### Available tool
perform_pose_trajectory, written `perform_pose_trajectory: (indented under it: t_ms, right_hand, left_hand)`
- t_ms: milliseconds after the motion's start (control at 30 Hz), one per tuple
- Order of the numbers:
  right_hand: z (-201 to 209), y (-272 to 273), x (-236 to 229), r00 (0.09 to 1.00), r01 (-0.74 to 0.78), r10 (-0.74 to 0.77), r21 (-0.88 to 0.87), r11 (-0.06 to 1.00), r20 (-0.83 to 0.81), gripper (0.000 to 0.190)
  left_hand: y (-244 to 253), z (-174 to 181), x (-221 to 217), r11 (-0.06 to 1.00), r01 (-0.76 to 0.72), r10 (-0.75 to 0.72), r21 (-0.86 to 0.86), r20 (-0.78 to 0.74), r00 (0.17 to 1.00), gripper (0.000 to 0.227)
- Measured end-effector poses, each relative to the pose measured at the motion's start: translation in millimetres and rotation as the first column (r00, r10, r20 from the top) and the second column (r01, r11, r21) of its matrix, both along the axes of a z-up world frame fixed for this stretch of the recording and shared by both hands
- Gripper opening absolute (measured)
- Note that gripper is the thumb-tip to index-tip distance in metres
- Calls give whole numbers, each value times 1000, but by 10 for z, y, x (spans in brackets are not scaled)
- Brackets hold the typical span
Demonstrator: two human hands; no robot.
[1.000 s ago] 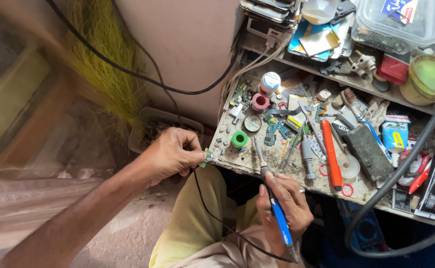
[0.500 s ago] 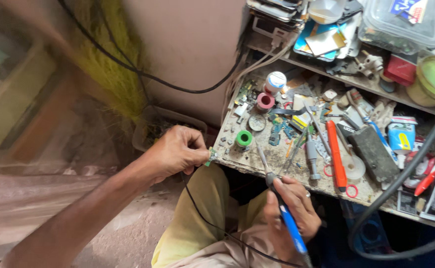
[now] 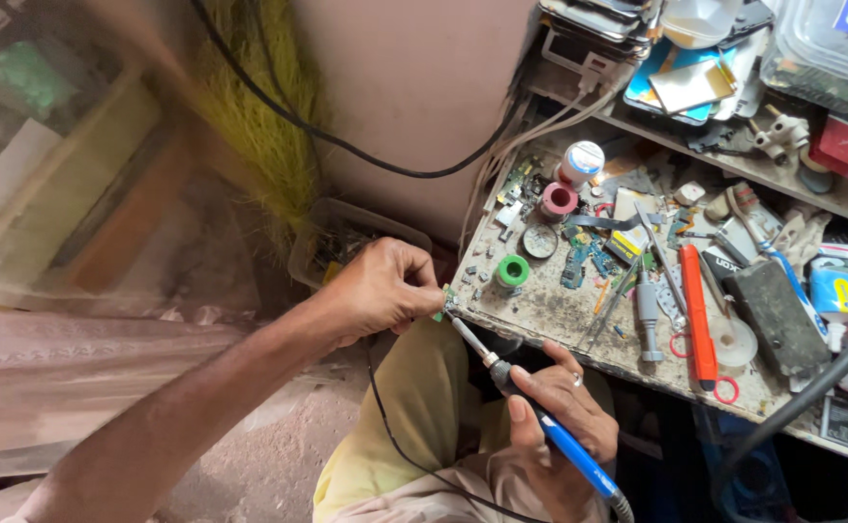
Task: The person uses a soldering iron and tweezers to attach small components to a green circuit board. They repeatedly heat solder points and adjust the board's position on a cluttered workbench.
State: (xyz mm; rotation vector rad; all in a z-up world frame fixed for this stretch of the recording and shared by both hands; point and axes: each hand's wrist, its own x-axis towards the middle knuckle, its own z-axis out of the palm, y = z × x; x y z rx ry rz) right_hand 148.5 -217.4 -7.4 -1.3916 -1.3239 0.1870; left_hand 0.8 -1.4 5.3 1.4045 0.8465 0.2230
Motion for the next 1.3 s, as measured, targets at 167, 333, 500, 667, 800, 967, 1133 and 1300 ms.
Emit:
perform_pose_trajectory:
  t_ms: [167, 333, 500, 667, 800, 967, 1133, 1300]
  right_hand:
    - [-18, 0, 6, 1000, 5, -5, -22, 1000, 5, 22]
    - [-28, 8, -11, 1000, 12, -12, -29, 1000, 3, 22]
    - [13, 20, -1, 999, 7, -5, -53, 999, 52, 24]
    - [77, 33, 4, 995, 0, 6, -61, 998, 99, 30]
    - [79, 34, -30, 995, 30, -24, -65, 997, 93, 31]
    - [17, -9, -1, 999, 4, -1, -54, 999, 51, 27]
    - [-30, -24, 59, 998, 21, -22, -8, 1000, -51, 21]
    - [32, 6, 62, 1000, 23, -23, -37, 999, -4, 21]
  left_hand:
    - [6, 7, 0, 1000, -5, 5, -8, 13, 1000, 15]
    - [13, 15, -1, 998, -1, 4, -65, 45, 999, 17]
    - [32, 16, 3, 997, 8, -5, -73, 34, 999, 18]
    - [33, 14, 2, 999, 18, -17, -45, 12, 1000, 19]
    - [44, 8, 14, 999, 17, -17, -36, -5, 1000, 19]
    - [50, -2, 13, 998, 26, -25, -53, 19, 1000, 18]
    - [72, -18, 15, 998, 41, -41, -50, 17, 999, 19]
    - [78, -18, 31, 997, 40, -39, -70, 8, 999, 19]
